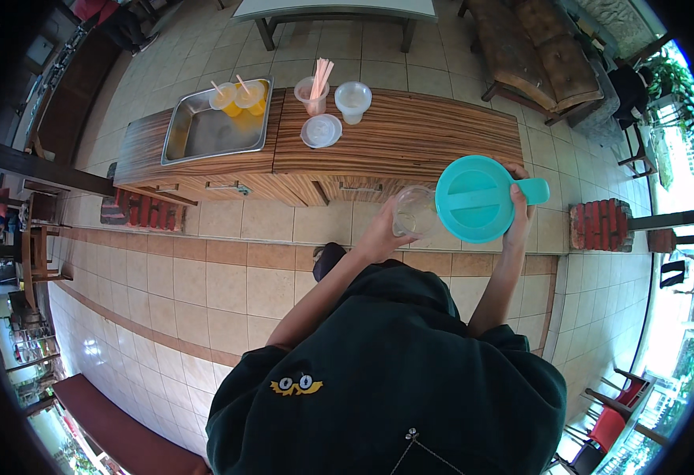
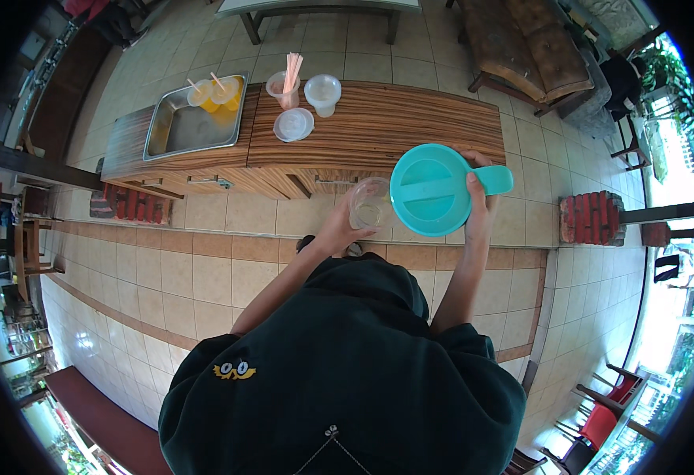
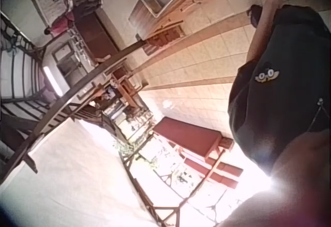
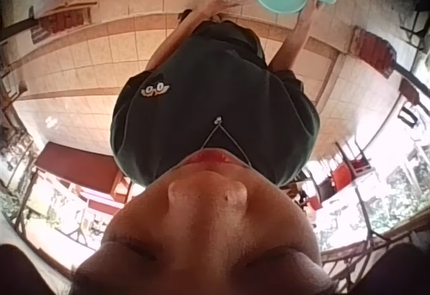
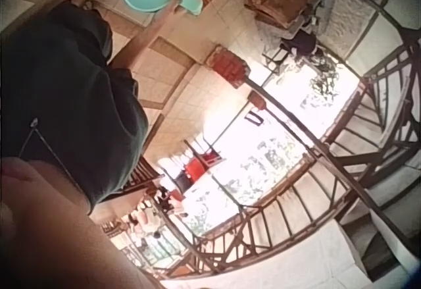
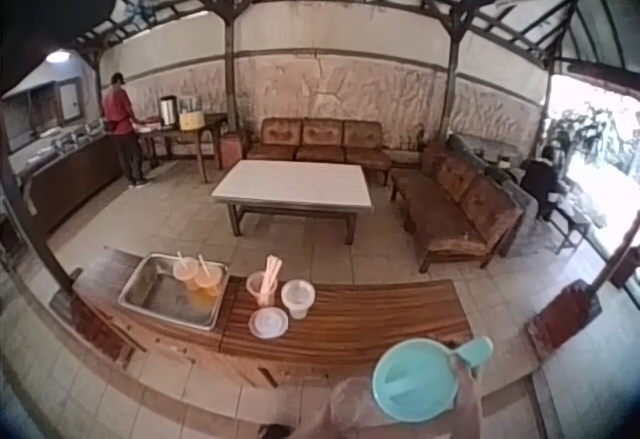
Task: Pouring juice from a pitcher into several plastic cups and putting lids and straws on them.
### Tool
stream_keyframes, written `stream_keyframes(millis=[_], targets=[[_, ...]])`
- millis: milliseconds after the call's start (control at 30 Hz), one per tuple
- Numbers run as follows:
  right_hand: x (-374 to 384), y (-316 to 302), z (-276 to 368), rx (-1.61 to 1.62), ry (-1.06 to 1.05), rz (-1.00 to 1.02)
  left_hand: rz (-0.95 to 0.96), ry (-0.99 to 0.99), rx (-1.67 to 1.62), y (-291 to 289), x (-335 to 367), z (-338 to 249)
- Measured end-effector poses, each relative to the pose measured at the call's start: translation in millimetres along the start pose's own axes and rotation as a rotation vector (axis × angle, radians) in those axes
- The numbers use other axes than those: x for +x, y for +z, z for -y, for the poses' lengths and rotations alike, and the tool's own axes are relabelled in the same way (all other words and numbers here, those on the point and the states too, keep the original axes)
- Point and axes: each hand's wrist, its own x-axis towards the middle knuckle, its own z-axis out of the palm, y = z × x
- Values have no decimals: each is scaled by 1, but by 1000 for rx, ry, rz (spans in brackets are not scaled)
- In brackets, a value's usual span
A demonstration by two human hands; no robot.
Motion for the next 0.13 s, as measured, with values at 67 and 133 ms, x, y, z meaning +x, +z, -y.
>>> stream_keyframes(millis=[67,133], targets=[[0,-1,0,-30,-15,28,-7,25,0,-1,0,-1],[-1,1,5,-30,14,30,-16,50,0,-1,0,-1]])
